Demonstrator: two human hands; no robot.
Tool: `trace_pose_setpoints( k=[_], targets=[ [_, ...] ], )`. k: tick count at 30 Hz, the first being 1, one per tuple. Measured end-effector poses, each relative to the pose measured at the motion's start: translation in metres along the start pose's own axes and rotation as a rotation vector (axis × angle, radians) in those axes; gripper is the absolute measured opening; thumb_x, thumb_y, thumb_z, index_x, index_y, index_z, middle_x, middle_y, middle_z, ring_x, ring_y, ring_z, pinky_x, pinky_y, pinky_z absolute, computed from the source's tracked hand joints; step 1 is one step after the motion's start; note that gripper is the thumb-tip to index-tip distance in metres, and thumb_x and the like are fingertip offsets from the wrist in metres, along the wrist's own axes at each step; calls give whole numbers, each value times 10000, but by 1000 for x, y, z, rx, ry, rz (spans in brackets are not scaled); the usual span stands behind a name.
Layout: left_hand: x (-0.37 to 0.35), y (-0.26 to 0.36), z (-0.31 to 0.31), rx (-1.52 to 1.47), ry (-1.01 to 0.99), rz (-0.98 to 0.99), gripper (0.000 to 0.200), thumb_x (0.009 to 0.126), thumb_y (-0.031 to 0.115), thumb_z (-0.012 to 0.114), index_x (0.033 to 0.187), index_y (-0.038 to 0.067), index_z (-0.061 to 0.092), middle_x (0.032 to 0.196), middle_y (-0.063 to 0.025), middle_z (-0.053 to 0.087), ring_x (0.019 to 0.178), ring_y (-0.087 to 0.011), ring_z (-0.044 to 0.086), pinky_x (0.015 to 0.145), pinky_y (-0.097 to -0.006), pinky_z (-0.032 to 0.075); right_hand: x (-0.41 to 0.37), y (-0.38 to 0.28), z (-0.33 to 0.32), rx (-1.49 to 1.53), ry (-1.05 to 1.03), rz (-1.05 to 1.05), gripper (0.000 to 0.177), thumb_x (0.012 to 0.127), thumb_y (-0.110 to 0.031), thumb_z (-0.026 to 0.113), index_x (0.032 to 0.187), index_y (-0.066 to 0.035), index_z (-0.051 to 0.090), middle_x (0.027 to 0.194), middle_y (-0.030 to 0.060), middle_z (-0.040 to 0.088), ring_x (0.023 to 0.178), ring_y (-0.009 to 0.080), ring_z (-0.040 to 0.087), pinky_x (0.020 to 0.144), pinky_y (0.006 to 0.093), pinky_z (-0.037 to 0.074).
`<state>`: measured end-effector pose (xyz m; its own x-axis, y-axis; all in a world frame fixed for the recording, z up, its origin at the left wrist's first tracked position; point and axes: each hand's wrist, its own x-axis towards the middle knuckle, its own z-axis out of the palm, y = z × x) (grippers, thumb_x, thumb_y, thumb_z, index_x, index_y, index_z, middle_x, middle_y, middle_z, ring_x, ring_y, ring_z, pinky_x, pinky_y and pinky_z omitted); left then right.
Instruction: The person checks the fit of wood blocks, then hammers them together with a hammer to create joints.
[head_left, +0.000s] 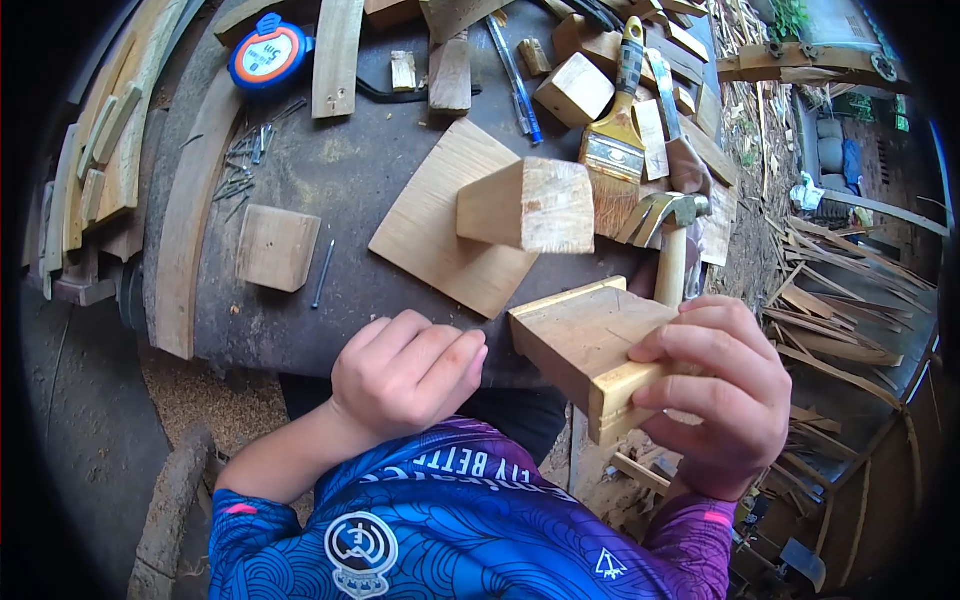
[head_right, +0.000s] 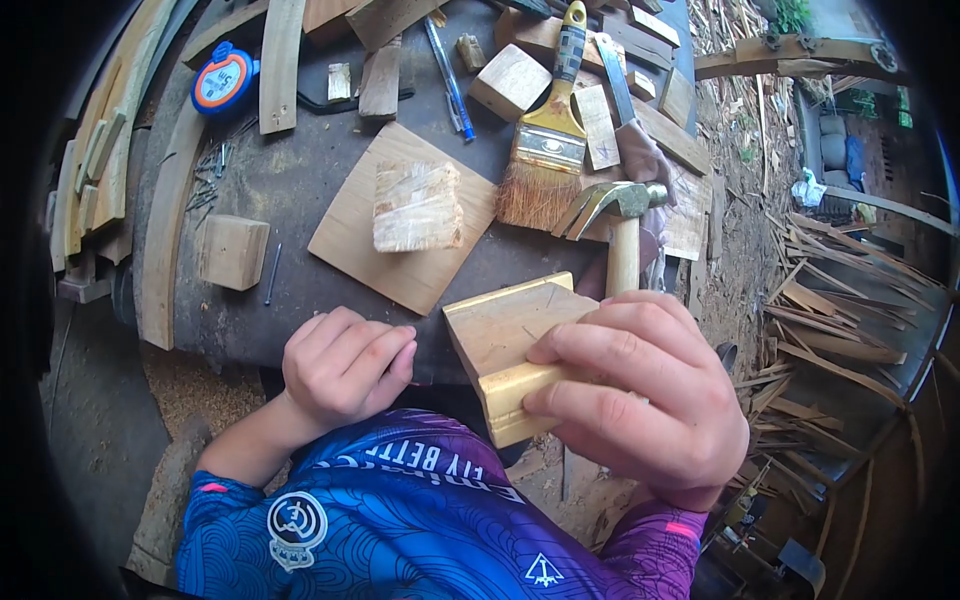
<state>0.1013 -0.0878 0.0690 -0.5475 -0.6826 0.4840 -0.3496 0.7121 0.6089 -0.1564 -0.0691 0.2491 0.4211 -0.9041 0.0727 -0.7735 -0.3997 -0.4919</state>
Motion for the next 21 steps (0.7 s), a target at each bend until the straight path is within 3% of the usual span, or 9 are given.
trace_pose_setpoints(
  k=[10,13,17,19,21],
  targets=[
    [0,5,-3,-10,-51,-29,318,797,206,900,1072,88,792,838,-38,688,721,-222,682,623,-363,520,-8,1,-6,-32,-74,-27,417,619,-28,890,1010,-90,760,1167,95,777,1020,338,728,899,451,578],
    [6,17,0,-150,-13,-66,413,794,205,907,1157,69,764,946,-59,719,821,-252,731,718,-381,584,-13,0,-5,-42,-70,-46,437,643,4,877,1050,-90,748,1199,99,764,1078,349,730,970,470,569],
    [13,27,13,-112,-12,-109,551,796,210,912,1281,54,700,1162,-103,753,1022,-306,764,853,-406,620,-17,-1,-8,-86,-84,-14,436,700,-10,860,1101,-126,736,1218,66,756,1129,316,727,1088,513,519],
    [12,27,23,-92,-16,-108,537,798,215,912,1266,53,704,1165,-114,756,1014,-310,767,848,-409,622,-21,-2,-8,-90,-92,19,429,728,-25,847,1120,-153,729,1230,36,748,1147,287,719,1161,530,457],
    [12,29,26,-80,-32,-120,522,805,215,908,1258,53,705,1161,-120,759,1004,-312,770,842,-411,625,-21,-1,-7,-69,-87,5,428,723,-18,842,1114,-148,727,1228,36,746,1136,288,716,1151,513,457]
  ],
)
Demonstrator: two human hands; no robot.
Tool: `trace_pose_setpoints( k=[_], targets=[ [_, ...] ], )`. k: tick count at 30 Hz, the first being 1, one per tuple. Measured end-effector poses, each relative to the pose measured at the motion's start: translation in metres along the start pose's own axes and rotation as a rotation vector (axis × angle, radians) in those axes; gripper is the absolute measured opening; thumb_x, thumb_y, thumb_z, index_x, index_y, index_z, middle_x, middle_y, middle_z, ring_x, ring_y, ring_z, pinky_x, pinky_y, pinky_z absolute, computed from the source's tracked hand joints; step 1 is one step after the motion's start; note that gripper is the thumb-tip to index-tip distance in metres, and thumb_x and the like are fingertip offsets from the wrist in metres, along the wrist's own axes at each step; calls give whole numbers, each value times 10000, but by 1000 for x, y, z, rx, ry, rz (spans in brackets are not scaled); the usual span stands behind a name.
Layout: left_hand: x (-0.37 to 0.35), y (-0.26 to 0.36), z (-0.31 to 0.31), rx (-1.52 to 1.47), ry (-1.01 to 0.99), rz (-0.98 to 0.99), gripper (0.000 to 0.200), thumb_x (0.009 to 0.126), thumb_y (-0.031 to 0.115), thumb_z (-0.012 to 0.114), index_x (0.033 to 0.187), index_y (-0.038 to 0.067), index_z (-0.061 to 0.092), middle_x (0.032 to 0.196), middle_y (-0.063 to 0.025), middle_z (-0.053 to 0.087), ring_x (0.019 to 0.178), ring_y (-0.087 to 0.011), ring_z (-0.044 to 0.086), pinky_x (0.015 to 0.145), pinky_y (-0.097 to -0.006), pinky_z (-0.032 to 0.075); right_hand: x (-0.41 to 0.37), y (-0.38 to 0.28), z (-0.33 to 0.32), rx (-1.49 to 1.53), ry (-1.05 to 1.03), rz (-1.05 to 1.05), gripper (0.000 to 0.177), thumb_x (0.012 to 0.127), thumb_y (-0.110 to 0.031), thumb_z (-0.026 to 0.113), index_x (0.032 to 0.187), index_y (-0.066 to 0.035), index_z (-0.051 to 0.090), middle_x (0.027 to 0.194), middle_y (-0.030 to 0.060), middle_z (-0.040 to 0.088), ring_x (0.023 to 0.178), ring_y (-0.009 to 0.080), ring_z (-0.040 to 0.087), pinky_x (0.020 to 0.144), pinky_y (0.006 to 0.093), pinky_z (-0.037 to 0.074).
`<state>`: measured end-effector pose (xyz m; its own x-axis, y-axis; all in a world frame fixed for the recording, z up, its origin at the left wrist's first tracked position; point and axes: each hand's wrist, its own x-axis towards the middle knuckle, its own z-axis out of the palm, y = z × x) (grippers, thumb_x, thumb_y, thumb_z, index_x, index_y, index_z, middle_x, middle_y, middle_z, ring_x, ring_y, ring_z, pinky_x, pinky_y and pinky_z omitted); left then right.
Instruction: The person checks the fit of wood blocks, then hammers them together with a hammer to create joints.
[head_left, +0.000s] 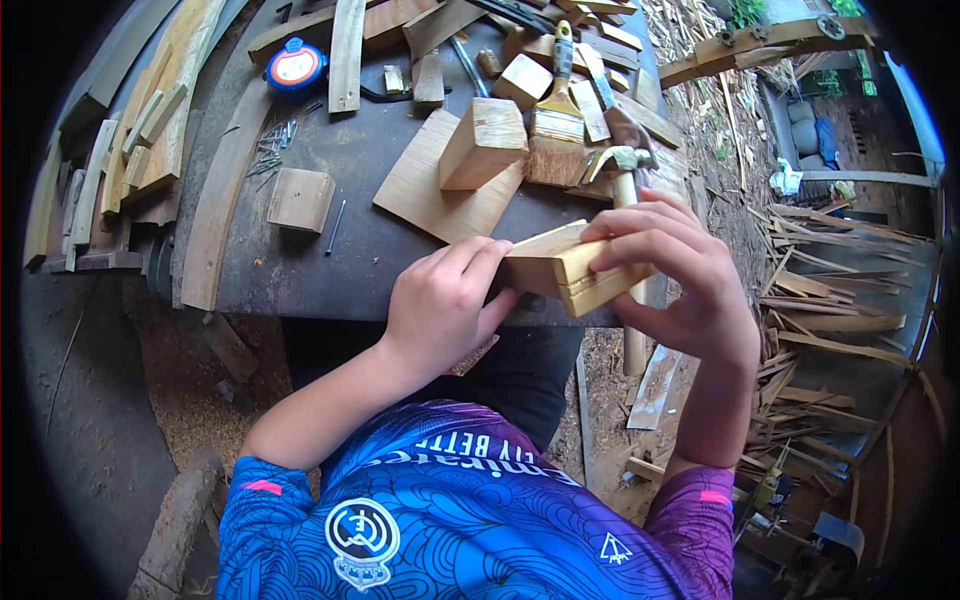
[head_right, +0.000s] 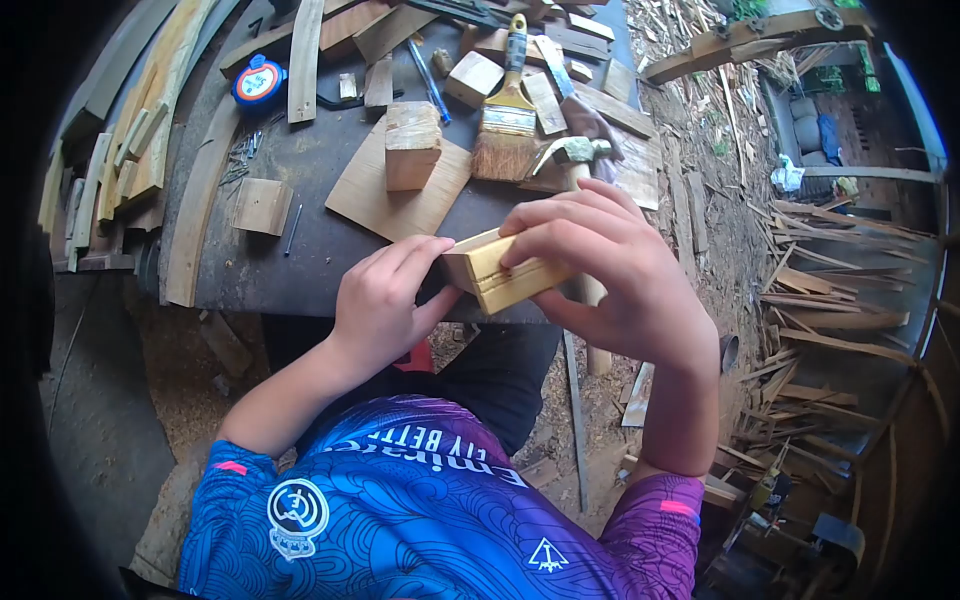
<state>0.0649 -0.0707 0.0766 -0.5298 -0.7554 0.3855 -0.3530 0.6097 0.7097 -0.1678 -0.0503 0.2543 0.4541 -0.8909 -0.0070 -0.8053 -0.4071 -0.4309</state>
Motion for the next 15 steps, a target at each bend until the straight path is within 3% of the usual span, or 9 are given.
trace_pose_setpoints(
  k=[2,8,15],
  targets=[
    [1,3,-1,9,-20,-23,506,818,210,900,1257,54,703,1150,-122,761,993,-311,773,837,-411,629,1,4,0,43,6,-26,434,712,-11,836,1111,-136,723,1224,39,746,1106,290,715,1103,473,471],
    [-4,1,4,-6,70,7,458,854,212,880,1257,54,732,1105,-114,793,928,-299,784,807,-403,634,2,2,1,91,32,-7,423,691,9,839,1082,-115,735,1203,52,763,1090,289,724,1067,460,484],
    [-6,-1,3,-23,83,-12,436,842,233,893,1222,65,760,1034,-99,804,880,-278,790,771,-386,636,-2,4,1,86,13,34,452,700,12,848,1114,-146,758,1249,27,776,1213,283,729,1227,562,417]
  ],
)
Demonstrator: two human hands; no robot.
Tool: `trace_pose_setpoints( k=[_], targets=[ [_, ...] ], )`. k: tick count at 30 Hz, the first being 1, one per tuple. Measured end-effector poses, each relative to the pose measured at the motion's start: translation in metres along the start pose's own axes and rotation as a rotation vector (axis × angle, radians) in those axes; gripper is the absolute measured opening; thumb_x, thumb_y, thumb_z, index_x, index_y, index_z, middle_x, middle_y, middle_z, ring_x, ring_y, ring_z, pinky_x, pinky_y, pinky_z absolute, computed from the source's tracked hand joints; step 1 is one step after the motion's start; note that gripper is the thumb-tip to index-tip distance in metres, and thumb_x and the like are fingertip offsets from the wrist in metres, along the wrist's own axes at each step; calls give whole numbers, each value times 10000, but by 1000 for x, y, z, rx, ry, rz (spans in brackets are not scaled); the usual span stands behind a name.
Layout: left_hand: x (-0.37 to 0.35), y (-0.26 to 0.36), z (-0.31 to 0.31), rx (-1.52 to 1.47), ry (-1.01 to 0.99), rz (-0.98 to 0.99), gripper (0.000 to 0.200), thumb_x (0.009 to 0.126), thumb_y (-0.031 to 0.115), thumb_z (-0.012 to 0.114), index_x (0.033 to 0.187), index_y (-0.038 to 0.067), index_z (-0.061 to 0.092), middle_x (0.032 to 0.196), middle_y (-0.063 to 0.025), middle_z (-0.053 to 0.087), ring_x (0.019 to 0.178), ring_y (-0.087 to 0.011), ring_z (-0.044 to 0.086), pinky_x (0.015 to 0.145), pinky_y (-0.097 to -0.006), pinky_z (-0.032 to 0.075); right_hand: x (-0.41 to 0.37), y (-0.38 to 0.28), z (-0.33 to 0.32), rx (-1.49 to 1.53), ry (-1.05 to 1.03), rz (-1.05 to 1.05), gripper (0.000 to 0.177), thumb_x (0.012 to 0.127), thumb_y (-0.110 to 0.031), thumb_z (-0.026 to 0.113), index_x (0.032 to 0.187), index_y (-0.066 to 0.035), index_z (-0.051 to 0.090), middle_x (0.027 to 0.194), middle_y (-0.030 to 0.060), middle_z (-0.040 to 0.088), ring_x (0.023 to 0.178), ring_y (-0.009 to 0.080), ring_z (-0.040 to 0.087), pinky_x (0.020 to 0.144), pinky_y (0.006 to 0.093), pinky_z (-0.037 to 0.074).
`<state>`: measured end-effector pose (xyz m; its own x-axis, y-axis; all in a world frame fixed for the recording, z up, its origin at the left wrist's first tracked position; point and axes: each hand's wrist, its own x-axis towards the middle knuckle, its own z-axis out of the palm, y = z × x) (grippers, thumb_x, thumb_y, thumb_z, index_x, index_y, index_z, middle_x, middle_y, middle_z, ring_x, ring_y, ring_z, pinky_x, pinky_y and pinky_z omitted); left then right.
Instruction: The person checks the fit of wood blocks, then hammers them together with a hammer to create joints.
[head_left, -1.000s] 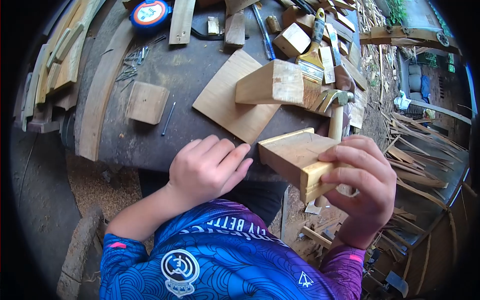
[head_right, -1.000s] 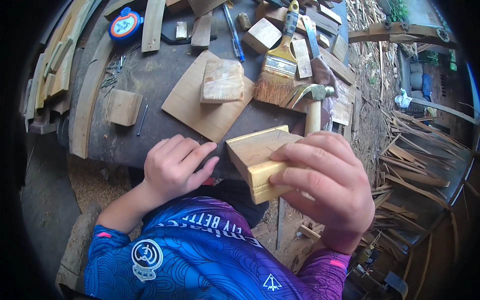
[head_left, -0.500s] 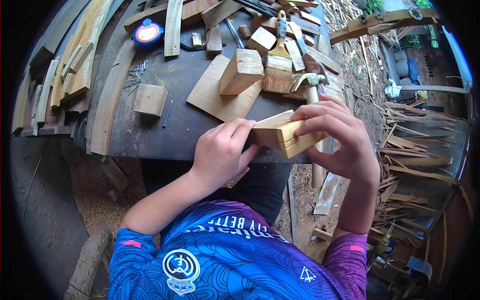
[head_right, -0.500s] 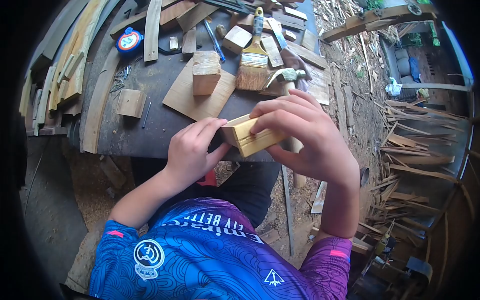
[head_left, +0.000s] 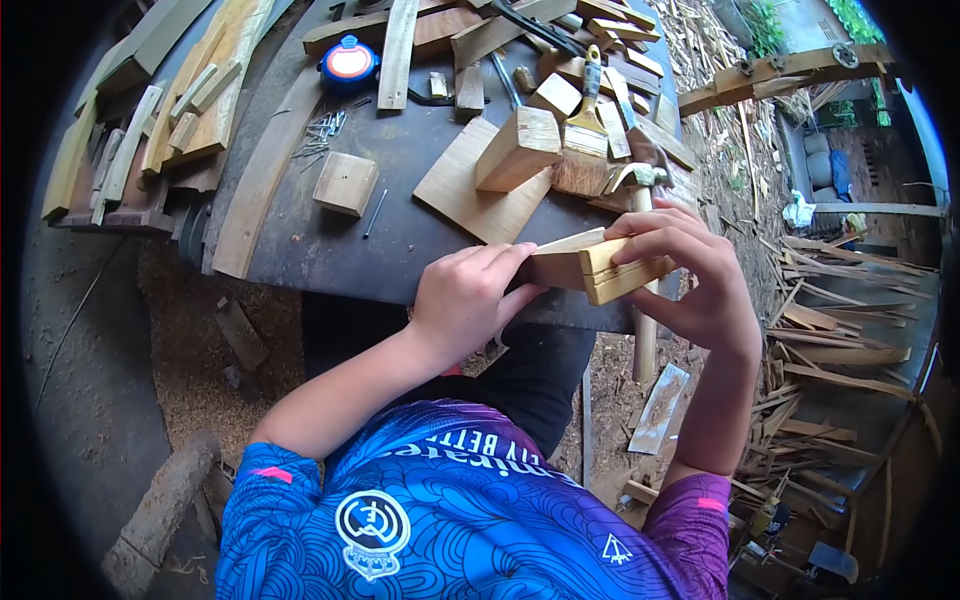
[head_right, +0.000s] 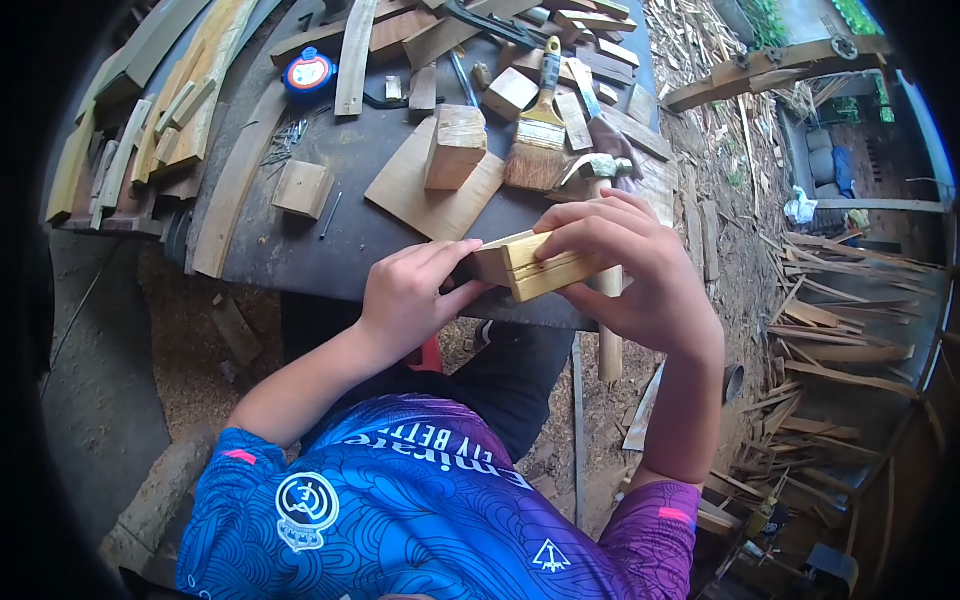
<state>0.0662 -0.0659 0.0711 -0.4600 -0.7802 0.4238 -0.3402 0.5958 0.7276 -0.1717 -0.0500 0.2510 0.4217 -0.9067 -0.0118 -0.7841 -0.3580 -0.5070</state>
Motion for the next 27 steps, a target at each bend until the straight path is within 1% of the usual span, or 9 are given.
trace_pose_setpoints(
  k=[5,11,20,23,26,27],
  targets=[
    [0,-4,2,-19,38,37,441,827,229,900,1212,66,760,1025,-100,799,874,-276,788,759,-383,637,0,-1,-4,-48,-27,2,456,704,10,851,1124,-143,759,1253,26,775,1204,278,736,1229,569,417],
    [0,-4,0,-21,24,32,465,804,232,914,1207,71,748,1030,-105,797,884,-283,787,764,-387,639,2,0,-5,-44,-21,6,437,707,17,848,1109,-140,778,1223,37,776,1176,275,747,1230,567,424],
    [-1,-6,1,-43,24,33,484,805,234,915,1228,80,736,1047,-103,794,904,-287,787,780,-391,640,3,-2,-3,-36,-1,15,425,686,21,862,1072,-148,810,1204,42,780,1169,274,751,1238,580,422],
    [-1,-8,-1,-62,39,37,486,810,220,913,1241,79,736,1057,-101,793,860,-257,780,769,-380,635,2,-3,-4,-37,-4,19,429,676,18,869,1067,-149,814,1205,44,787,1175,273,752,1238,582,420],
    [-4,-9,-5,-127,-21,-33,490,813,206,912,1254,81,739,1064,-94,792,793,-218,758,746,-367,627,3,-2,-3,-45,-2,8,429,668,17,876,1058,-150,818,1205,45,792,1176,273,754,1233,581,424],
    [-5,-10,-4,-132,-18,-30,510,814,205,913,1276,84,734,1061,-88,792,775,-209,749,738,-364,624,2,-1,-3,-48,-2,2,428,666,17,878,1055,-150,820,1205,45,793,1175,274,755,1231,579,425]
  ],
)
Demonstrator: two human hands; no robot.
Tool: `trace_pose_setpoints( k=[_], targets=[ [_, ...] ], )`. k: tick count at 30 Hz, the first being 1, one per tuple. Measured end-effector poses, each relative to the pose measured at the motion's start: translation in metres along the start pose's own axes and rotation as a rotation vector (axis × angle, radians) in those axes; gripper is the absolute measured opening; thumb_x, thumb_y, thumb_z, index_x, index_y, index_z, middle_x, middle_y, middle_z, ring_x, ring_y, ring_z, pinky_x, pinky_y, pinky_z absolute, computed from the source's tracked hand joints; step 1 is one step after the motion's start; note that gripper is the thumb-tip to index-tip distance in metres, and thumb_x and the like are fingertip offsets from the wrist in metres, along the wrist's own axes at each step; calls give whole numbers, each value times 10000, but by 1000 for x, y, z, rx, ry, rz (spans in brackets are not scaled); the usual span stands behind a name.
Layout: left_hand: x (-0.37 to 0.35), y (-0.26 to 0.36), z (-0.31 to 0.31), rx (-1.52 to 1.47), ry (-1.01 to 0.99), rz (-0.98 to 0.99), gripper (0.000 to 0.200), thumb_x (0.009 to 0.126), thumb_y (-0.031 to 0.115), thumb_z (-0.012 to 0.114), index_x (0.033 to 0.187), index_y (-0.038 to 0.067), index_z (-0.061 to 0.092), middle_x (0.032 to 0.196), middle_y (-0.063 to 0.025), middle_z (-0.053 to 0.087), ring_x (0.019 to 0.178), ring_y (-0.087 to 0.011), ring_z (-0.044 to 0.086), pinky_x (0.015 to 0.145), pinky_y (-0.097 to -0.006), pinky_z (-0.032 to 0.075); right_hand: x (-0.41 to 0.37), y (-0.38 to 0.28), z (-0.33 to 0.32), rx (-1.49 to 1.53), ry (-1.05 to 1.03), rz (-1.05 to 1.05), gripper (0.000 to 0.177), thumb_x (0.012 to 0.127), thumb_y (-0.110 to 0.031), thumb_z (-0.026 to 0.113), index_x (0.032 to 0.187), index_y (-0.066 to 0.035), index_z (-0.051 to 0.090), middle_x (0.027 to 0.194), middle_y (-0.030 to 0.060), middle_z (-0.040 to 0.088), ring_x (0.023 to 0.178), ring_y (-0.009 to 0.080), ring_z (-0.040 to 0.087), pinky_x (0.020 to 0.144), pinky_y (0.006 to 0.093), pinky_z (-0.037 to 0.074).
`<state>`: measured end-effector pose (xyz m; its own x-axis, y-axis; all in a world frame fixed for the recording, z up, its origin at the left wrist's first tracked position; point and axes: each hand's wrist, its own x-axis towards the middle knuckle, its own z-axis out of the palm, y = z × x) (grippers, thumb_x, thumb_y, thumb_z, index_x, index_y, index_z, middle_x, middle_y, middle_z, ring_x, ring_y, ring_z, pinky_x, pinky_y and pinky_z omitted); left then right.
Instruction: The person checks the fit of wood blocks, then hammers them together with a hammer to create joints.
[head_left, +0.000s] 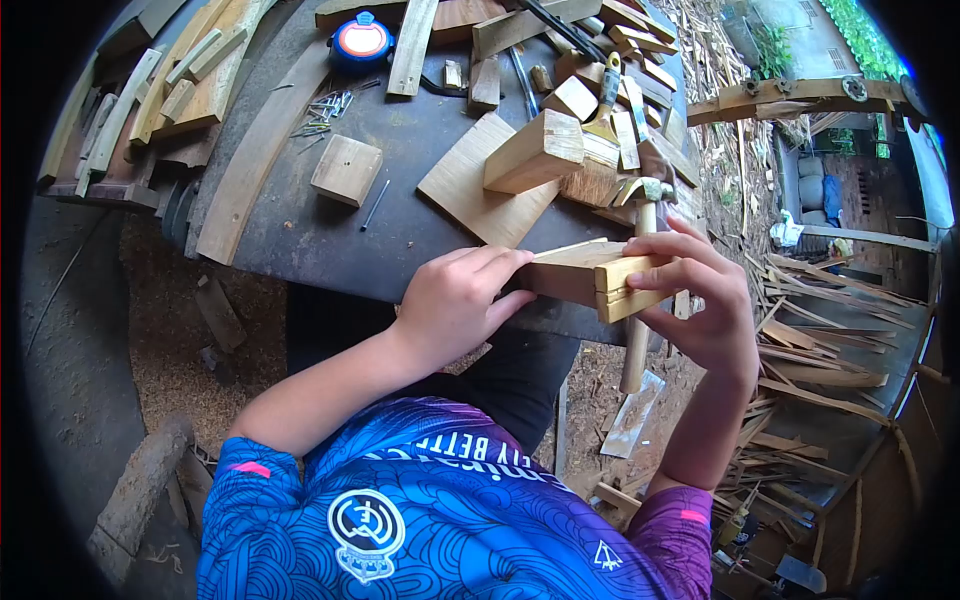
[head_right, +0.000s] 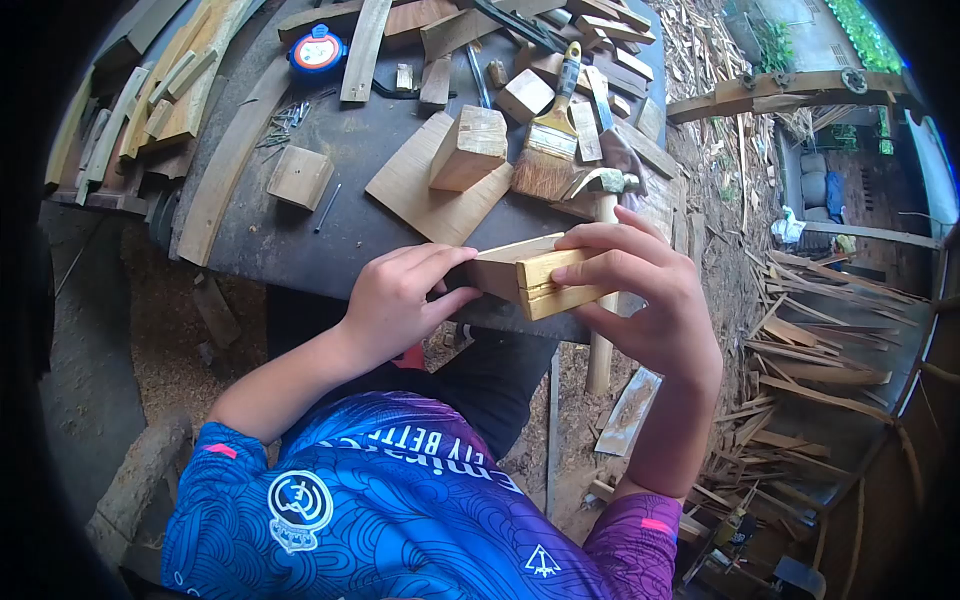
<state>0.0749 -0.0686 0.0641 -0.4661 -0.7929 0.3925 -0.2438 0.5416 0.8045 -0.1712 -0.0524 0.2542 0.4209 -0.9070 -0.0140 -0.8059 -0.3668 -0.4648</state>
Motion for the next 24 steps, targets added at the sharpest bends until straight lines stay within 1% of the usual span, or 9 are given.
trace_pose_setpoints(
  k=[2,5,8,11,14,17,20,23,24],
  targets=[
    [-1,-2,2,-6,9,4,552,816,202,913,1321,89,723,1054,-75,793,740,-191,730,721,-359,618,0,-1,0,-15,-3,5,423,666,16,882,1050,-151,821,1204,44,794,1170,273,756,1223,577,433],
    [1,-2,0,-27,-26,-32,660,813,196,916,1421,106,676,1105,-58,805,734,-194,726,713,-364,618,0,0,0,-28,-2,-1,418,669,12,887,1046,-155,823,1207,42,794,1163,272,758,1214,574,442],
    [4,-2,1,-46,-56,-40,786,822,223,909,1532,124,589,1172,-48,811,737,-201,734,718,-373,622,0,1,1,-30,2,-8,415,670,6,894,1044,-161,825,1210,40,793,1159,270,759,1209,572,449],
    [12,7,-2,6,-189,-82,831,836,226,887,1583,139,531,1230,-48,804,801,-247,770,740,-403,629,0,1,0,-28,0,-9,423,661,0,901,1042,-167,826,1210,40,793,1155,269,759,1211,573,449],
    [21,7,2,-15,-236,-96,819,843,196,855,1587,139,517,1236,-56,801,885,-310,788,772,-445,629,0,3,0,-15,2,-10,436,649,-2,905,1042,-173,826,1211,39,792,1153,271,759,1212,573,451],
    [35,9,0,-55,-376,-140,788,833,146,833,1561,124,532,1265,-81,791,938,-352,786,803,-472,628,-1,4,1,-14,3,-17,449,638,-1,906,1043,-178,827,1213,37,790,1149,275,759,1210,572,457],
    [43,5,2,-74,-419,-143,753,824,136,830,1526,107,559,1230,-116,793,938,-358,784,820,-477,627,1,3,0,-11,-8,-13,457,632,-1,907,1044,-183,827,1216,36,786,1137,275,762,1204,569,465],
    [44,4,1,-94,-459,-187,702,828,144,839,1487,101,600,1166,-147,796,959,-365,780,822,-472,622,2,2,-2,-20,-22,-7,447,641,-11,905,1046,-184,827,1215,37,780,1111,274,763,1202,565,467],
    [41,3,3,-87,-382,-166,679,824,150,851,1462,101,625,1133,-146,799,920,-349,781,798,-458,621,3,3,-3,-26,-27,-9,441,646,-15,904,1047,-184,826,1214,38,777,1100,274,763,1202,564,466]
  ],
)
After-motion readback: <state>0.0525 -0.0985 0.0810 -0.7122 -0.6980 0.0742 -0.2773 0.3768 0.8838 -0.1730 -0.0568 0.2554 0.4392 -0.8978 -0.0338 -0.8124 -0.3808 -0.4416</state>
